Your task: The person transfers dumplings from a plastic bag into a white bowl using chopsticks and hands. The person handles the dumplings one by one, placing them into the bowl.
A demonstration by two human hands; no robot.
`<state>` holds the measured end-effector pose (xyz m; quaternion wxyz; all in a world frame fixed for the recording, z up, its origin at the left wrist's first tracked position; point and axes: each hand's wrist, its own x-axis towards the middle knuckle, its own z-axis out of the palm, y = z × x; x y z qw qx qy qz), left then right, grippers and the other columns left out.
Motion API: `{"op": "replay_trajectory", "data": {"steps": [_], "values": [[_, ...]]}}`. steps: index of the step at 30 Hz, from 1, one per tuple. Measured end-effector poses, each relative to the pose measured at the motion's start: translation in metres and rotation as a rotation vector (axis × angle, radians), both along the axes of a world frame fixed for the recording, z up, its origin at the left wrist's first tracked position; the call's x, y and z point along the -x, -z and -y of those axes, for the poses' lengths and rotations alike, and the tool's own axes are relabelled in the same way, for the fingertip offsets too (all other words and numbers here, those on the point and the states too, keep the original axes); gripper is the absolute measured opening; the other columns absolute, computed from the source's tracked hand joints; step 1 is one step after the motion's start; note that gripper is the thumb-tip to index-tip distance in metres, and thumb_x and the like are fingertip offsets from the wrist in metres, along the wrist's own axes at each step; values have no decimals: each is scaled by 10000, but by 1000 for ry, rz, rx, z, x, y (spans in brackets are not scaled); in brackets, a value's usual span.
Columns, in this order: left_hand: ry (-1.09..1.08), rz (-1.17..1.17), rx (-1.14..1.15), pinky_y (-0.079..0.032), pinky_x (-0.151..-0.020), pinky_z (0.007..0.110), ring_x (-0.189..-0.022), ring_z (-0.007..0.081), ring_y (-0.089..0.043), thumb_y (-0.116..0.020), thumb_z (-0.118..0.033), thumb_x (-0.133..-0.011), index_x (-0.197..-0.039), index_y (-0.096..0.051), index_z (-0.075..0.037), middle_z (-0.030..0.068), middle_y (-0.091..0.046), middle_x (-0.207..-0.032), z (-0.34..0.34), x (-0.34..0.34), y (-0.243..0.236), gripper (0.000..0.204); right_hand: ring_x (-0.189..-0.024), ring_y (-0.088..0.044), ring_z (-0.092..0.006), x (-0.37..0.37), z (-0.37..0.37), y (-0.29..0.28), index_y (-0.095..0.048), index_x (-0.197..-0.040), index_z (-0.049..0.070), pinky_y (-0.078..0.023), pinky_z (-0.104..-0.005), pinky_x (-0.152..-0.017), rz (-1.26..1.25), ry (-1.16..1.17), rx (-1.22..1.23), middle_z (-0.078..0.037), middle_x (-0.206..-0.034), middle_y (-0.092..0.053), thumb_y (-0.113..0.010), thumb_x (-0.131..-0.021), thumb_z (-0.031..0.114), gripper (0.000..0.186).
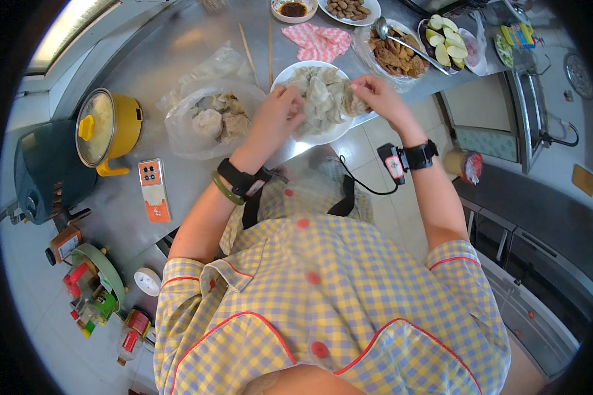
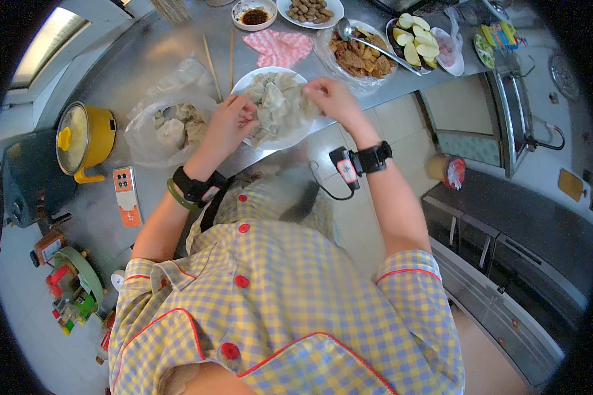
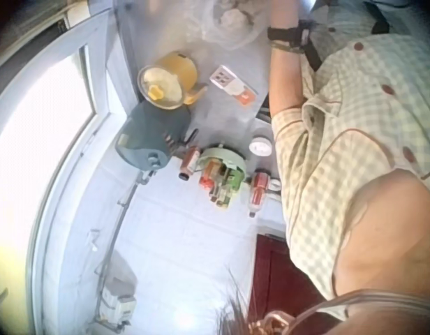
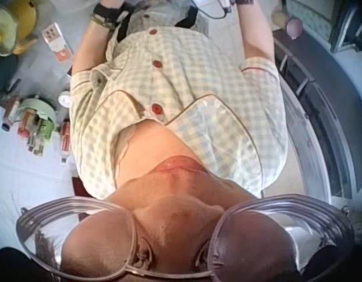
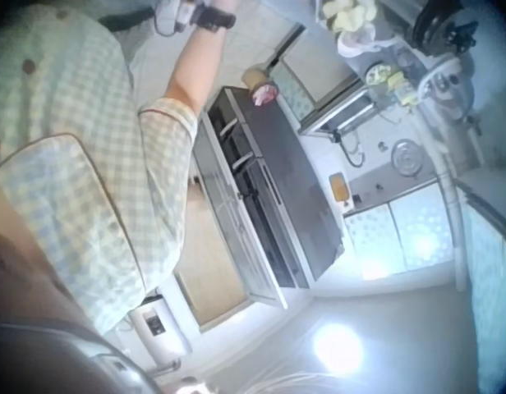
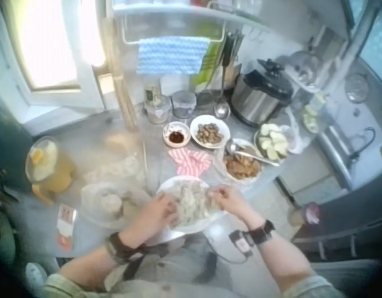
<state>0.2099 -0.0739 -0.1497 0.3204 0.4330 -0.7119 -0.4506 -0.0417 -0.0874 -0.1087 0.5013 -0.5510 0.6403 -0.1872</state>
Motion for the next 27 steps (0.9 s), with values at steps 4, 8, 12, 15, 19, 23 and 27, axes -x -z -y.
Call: {"op": "replay_trajectory", "data": {"steps": [4, 8, 12, 15, 19, 23, 27], "values": [[34, 77, 50, -494, -668, 351, -748, 269, -597, -662, -47, -739, -947, -553, -43, 118, -531, -926, -4, -4, -12, 235, -854, -560, -112, 2, -23, 23, -577, -1044, 26, -505, -262, -699, 112, -67, 141, -36, -974, -586, -616, -870, 146, 215], [37, 93, 81, -493, -667, 362, -756, 293, -611, -652, -59, -751, -970, -564, -41, 131, -562, -921, -5, -7, -14, 237, -876, -572, -146, 0, -29, 25, -595, -1026, 37, -509, -272, -714, -67, -87, 296, -57, -1007, -575, -639, -808, 29, 222], [79, 126, 88, -519, -665, 295, -739, 214, -624, -662, -24, -769, -1014, -576, -27, 115, -575, -913, -6, -7, -22, 260, -815, -583, -186, -4, -33, 25, -612, -1016, 57, -501, -293, -690, -243, -109, 444, -76, -950, -575, -639, -771, 0, 253], [152, 72, 10, -511, -655, 285, -715, 202, -612, -657, -24, -772, -1005, -582, -26, 107, -576, -878, -15, -16, -57, 244, -764, -581, -200, -11, -41, 29, -614, -1020, 63, -490, -303, -667, -248, -95, 455, -89, -919, -574, -645, -757, 3, 271], [53, 94, 37, -460, -576, 278, -650, 160, -544, -709, -41, -726, -971, -596, -41, 72, -556, -816, -26, -46, -113, 269, -726, -582, -209, -16, -40, 45, -596, -995, 39, -487, -307, -661, -225, -100, 511, -107, -939, -582, -659, -740, 10, 264], [-253, 199, 314, -436, -566, 263, -628, 149, -507, -758, -67, -676, -950, -608, -54, 59, -547, -798, -20, -77, -129, 313, -907, -544, -277, -22, -43, 25, -622, -994, 69, -479, -341, -737, -318, -151, 677, -101, -995, -570, -669, -692, 31, 307], [-525, 367, 546, -447, -604, 292, -678, 193, -522, -802, -122, -618, -945, -611, -70, 56, -551, -829, -9, -99, -137, 382, -963, -524, -281, -23, -40, 13, -632, -1000, 83, -466, -358, -800, -346, -130, 713, -94, -1028, -574, -686, -699, 55, 308]]}}
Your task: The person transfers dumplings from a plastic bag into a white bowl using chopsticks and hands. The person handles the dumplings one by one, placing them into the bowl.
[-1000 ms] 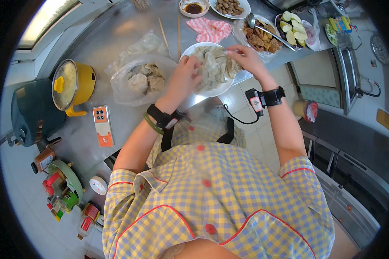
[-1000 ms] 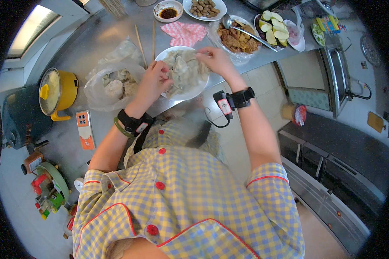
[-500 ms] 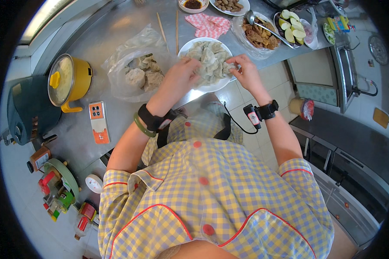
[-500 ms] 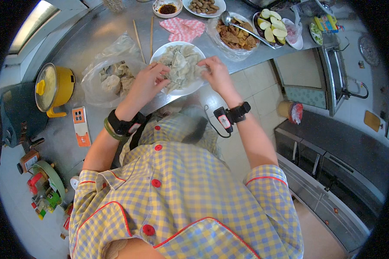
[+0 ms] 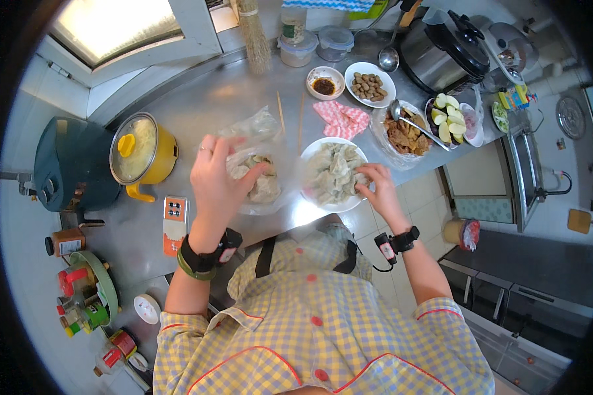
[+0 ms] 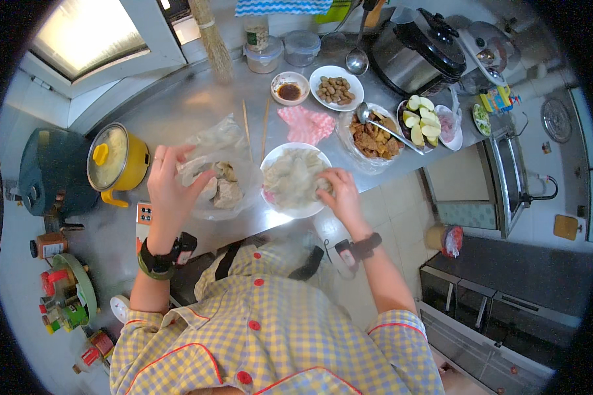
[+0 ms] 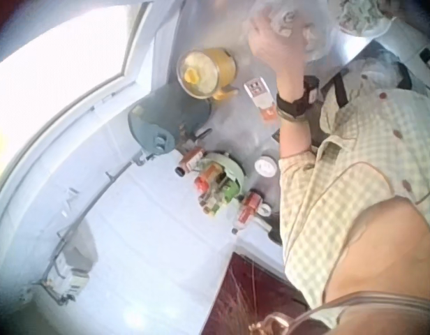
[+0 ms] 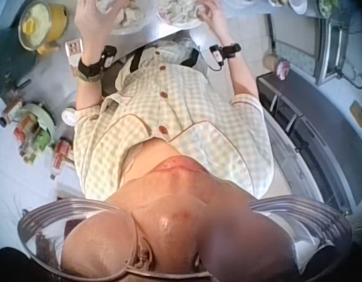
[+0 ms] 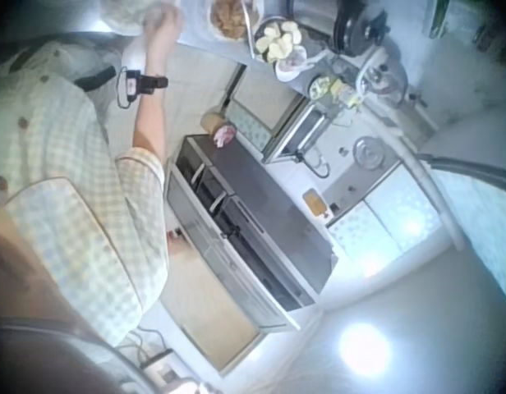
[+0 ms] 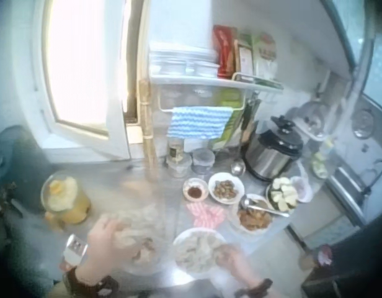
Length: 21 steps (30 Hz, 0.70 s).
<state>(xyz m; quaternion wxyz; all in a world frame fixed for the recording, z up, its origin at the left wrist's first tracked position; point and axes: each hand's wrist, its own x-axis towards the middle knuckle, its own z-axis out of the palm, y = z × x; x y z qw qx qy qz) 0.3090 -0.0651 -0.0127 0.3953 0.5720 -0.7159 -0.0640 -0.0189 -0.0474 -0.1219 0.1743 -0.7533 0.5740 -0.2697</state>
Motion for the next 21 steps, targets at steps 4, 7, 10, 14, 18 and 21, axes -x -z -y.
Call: {"op": "replay_trajectory", "data": {"steps": [4, 7, 10, 14, 18, 21], "values": [[-48, 216, 81, -465, -613, 349, -724, 239, -589, -786, -163, -623, -924, -600, -78, 68, -586, -829, 14, -18, 22, 364, -959, -548, -282, -19, 10, -29, -625, -1030, 59, -469, -344, -791, 61, 8, 51, -107, -1047, -591, -668, -742, 46, 292], [-23, 155, -162, -469, -593, 366, -689, 269, -613, -718, -153, -690, -881, -580, -60, 108, -610, -755, 23, -35, 55, 253, -941, -579, -271, -71, 9, -84, -612, -1062, 38, -479, -326, -779, 207, -192, -19, -118, -1027, -613, -623, -774, 8, 290], [19, -123, -247, -472, -576, 365, -645, 295, -618, -657, -138, -743, -855, -563, -41, 138, -609, -680, 35, -39, 61, 176, -982, -604, -287, -133, 7, -102, -605, -1102, 30, -463, -346, -858, 269, -539, -119, -145, -1031, -638, -515, -818, -31, 304], [61, -275, -210, -452, -586, 277, -609, 162, -557, -620, -53, -776, -873, -568, -16, 129, -586, -682, 41, -29, 35, 117, -1199, -491, -323, -179, 39, -37, -298, -1371, -22, -393, -344, -982, 119, -447, -171, -260, -1356, -389, -481, -841, 29, 563], [44, -258, -147, -455, -590, 276, -615, 138, -556, -616, -52, -786, -890, -559, -13, 124, -583, -678, 47, -44, 37, 125, -1268, -423, -332, -184, 55, -45, -26, -1427, -59, -375, -336, -1011, 74, -330, -241, -299, -1463, -173, -504, -844, 71, 766], [44, -305, -117, -455, -582, 278, -608, 129, -552, -621, -59, -789, -898, -555, -15, 117, -581, -669, 51, -46, 32, 135, -1245, -444, -336, -191, 43, -67, -129, -1428, -31, -410, -353, -970, 158, -294, -377, -286, -1427, -273, -498, -840, 64, 701]]}}
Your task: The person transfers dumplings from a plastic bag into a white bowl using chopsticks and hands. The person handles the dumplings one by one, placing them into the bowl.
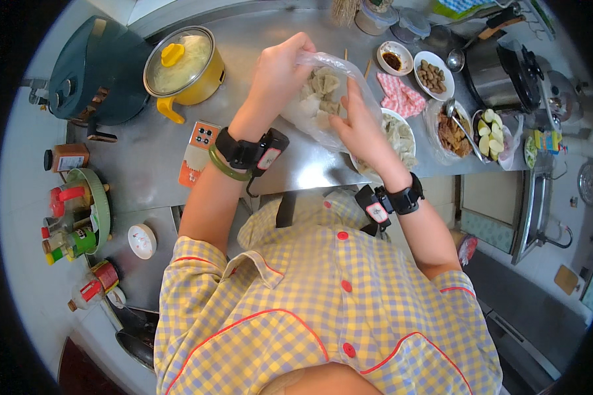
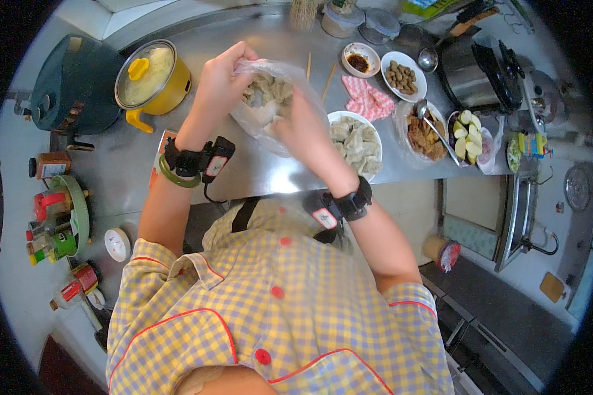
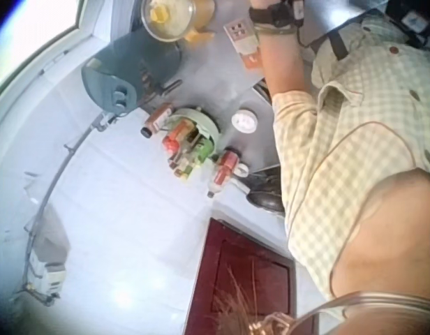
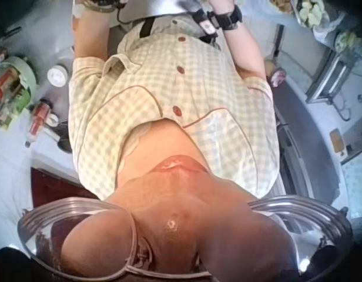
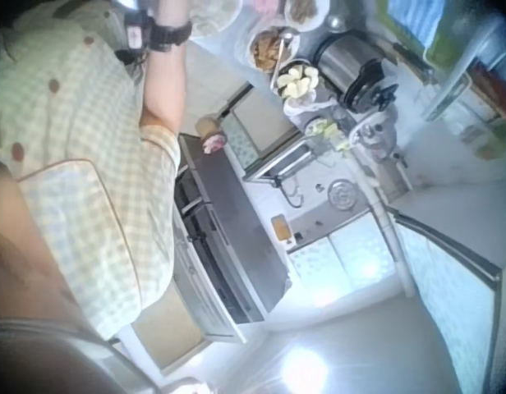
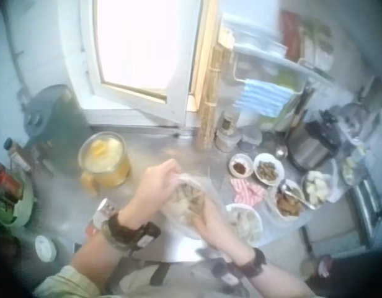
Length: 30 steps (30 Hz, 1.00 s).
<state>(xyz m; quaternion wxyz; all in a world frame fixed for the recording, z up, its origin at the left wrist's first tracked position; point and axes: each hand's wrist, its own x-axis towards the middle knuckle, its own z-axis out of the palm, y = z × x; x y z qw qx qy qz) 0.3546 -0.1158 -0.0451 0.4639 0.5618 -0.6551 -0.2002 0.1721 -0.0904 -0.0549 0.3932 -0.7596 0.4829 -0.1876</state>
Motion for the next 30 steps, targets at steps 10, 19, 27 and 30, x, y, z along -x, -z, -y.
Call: {"op": "replay_trajectory", "data": {"steps": [10, 19, 27, 30], "values": [[47, 85, -91, -474, -621, 424, -751, 358, -615, -608, -133, -747, -887, -565, -82, 151, -628, -759, -6, 24, 20, 155, -1025, -552, -360, -40, 50, 90, -561, -1080, 22, -436, -411, -856, 100, -90, 39, -211, -1097, -576, -505, -815, 111, 285], [55, 31, -91, -486, -640, 400, -757, 365, -619, -572, -40, -751, -907, -555, -74, 178, -626, -794, 2, 41, 33, 161, -1009, -524, -290, -34, 61, 108, -542, -1005, 67, -419, -389, -837, -356, 38, 397, -145, -1036, -553, -490, -863, 210, 208], [112, 71, -127, -472, -621, 454, -742, 379, -608, -555, -97, -768, -897, -553, -112, 159, -627, -776, 14, 52, 43, 129, -990, -506, -281, -31, 66, 105, -523, -991, 86, -405, -391, -824, -331, 126, 185, -113, -986, -539, -502, -844, 230, 207], [122, 69, -123, -468, -621, 449, -745, 382, -605, -562, -77, -759, -904, -546, -113, 163, -625, -775, 16, 53, 48, 150, -1013, -497, -288, -31, 67, 94, -548, -962, 96, -409, -408, -809, -376, 193, 166, -121, -981, -548, -518, -830, 239, 197]]}}
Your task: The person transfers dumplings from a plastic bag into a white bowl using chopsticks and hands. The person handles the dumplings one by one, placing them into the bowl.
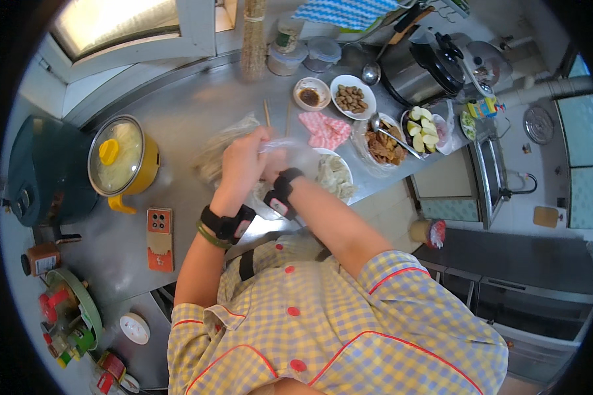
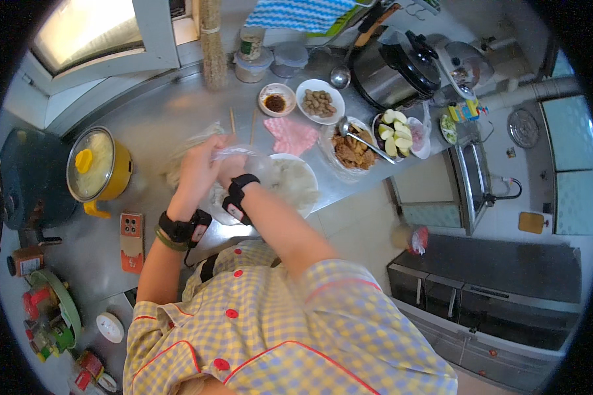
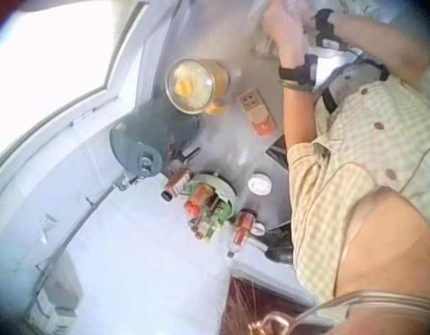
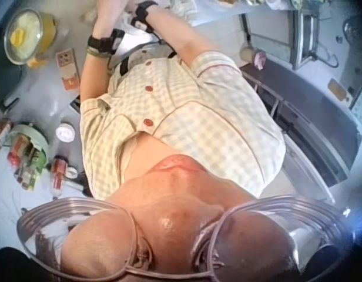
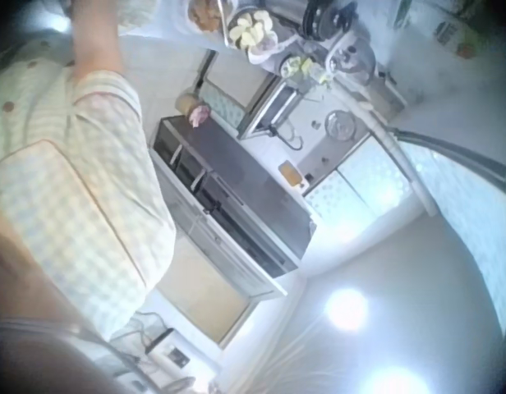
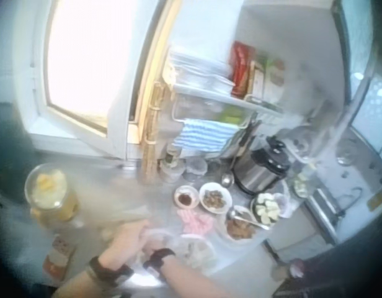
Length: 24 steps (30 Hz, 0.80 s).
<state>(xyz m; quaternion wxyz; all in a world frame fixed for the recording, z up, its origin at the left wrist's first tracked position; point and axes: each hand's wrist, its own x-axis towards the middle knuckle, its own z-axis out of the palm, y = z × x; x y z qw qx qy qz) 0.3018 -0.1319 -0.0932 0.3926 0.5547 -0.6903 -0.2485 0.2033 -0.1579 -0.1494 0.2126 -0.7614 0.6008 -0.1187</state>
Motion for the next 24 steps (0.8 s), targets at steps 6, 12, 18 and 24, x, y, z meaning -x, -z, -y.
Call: {"op": "replay_trajectory", "data": {"steps": [6, 12, 18, 24], "values": [[33, 18, 6, -464, -623, 449, -750, 381, -604, -569, -65, -752, -899, -539, -102, 165, -626, -778, 4, 13, -5, 154, -925, -561, -303, 6, 16, 75, -582, -848, 87, -446, -420, -741, 239, 116, 213, -127, -883, -591, -538, -808, 240, 165], [-7, 73, -14, -465, -625, 457, -757, 379, -606, -576, -75, -758, -899, -538, -98, 162, -630, -780, -2, 3, -2, 149, -865, -602, -323, 5, 0, 15, -581, -867, 74, -469, -423, -683, 18, -84, 153, -126, -885, -615, -547, -786, 225, 175], [-1, 80, -41, -467, -621, 457, -754, 379, -607, -580, -84, -758, -899, -541, -103, 163, -631, -770, -4, 6, 3, 148, -892, -600, -335, 18, -11, 18, -570, -940, 73, -479, -440, -689, 19, -123, 183, -125, -929, -612, -569, -768, 189, 208], [10, 50, -33, -470, -628, 453, -752, 382, -604, -570, -61, -749, -888, -544, -103, 169, -627, -778, -6, 7, 7, 148, -909, -600, -345, 21, -9, 8, -586, -945, 85, -482, -464, -705, 46, -149, 39, -129, -965, -616, -569, -772, 184, 200]]}}
